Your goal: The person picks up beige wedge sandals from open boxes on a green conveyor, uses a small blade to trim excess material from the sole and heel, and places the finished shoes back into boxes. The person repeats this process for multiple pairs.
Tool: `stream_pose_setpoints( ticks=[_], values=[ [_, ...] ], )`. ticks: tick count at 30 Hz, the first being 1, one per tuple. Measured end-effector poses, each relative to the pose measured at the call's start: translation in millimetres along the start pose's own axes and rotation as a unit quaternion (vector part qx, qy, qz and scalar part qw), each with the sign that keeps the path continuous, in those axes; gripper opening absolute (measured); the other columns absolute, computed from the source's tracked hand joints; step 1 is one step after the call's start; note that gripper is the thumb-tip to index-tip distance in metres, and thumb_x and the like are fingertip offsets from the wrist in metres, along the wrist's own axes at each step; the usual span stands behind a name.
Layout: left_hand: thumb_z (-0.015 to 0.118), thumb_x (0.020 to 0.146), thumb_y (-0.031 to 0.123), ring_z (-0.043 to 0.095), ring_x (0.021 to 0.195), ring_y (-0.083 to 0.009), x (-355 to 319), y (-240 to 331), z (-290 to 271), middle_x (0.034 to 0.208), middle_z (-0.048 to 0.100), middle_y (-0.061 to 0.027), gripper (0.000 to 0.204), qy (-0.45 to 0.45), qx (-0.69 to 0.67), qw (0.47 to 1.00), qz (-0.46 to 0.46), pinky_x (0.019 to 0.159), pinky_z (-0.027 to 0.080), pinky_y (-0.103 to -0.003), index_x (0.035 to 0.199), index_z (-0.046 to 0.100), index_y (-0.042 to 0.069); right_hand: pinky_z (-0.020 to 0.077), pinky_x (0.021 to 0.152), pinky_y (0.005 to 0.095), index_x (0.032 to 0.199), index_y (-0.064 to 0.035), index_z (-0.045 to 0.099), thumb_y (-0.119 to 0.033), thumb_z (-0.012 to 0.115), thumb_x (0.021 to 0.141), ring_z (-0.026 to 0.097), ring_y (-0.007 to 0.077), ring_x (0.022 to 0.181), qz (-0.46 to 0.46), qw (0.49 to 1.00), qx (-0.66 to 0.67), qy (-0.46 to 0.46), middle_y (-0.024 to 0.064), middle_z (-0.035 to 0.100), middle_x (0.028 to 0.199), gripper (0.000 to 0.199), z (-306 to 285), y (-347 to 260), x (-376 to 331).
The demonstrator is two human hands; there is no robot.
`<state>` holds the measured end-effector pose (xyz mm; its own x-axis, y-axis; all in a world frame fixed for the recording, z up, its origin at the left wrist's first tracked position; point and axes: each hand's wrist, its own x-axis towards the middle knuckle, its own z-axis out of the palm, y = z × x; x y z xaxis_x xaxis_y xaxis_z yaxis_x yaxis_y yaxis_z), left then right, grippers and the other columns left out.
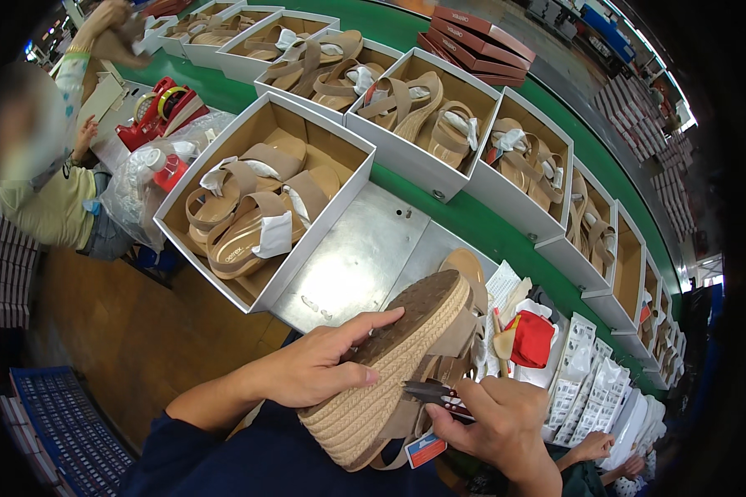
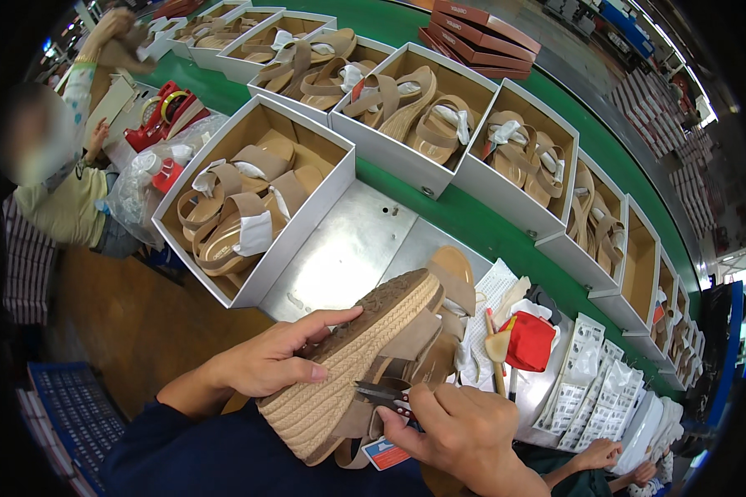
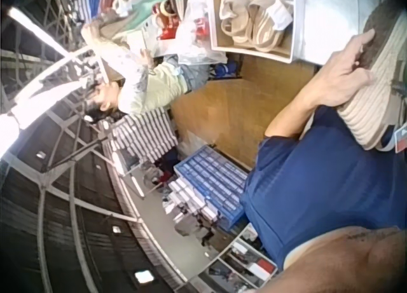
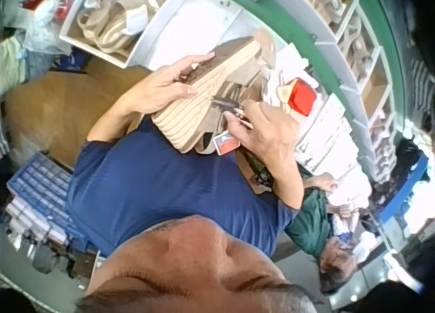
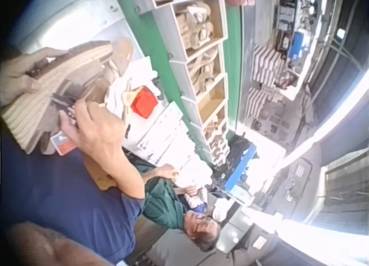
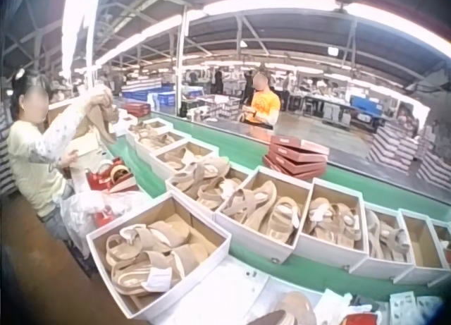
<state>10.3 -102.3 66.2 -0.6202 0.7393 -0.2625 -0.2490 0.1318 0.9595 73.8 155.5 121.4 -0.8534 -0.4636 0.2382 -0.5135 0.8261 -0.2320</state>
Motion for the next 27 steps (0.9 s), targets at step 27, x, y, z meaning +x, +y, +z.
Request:
stream_pose_setpoints(
  ticks=[27],
  values=[
    [0.059,0.092,0.025,0.046,0.129,-0.0265,1,-7,-5,0.147,0.044,-0.0178,0.075,-0.006,0.03,0.999,0.012,0.11,0.034,-0.039,0.156,0.025,0.006,0.0389,0.04,0.0308,0.074,-0.0115,0.061,-0.035,0.081,0.078,0.053,0.0161,0.044,-0.002,0.999,0.027,-0.046,-0.0005,0.047,0.056,0.032,12,1,1]
  ],
)
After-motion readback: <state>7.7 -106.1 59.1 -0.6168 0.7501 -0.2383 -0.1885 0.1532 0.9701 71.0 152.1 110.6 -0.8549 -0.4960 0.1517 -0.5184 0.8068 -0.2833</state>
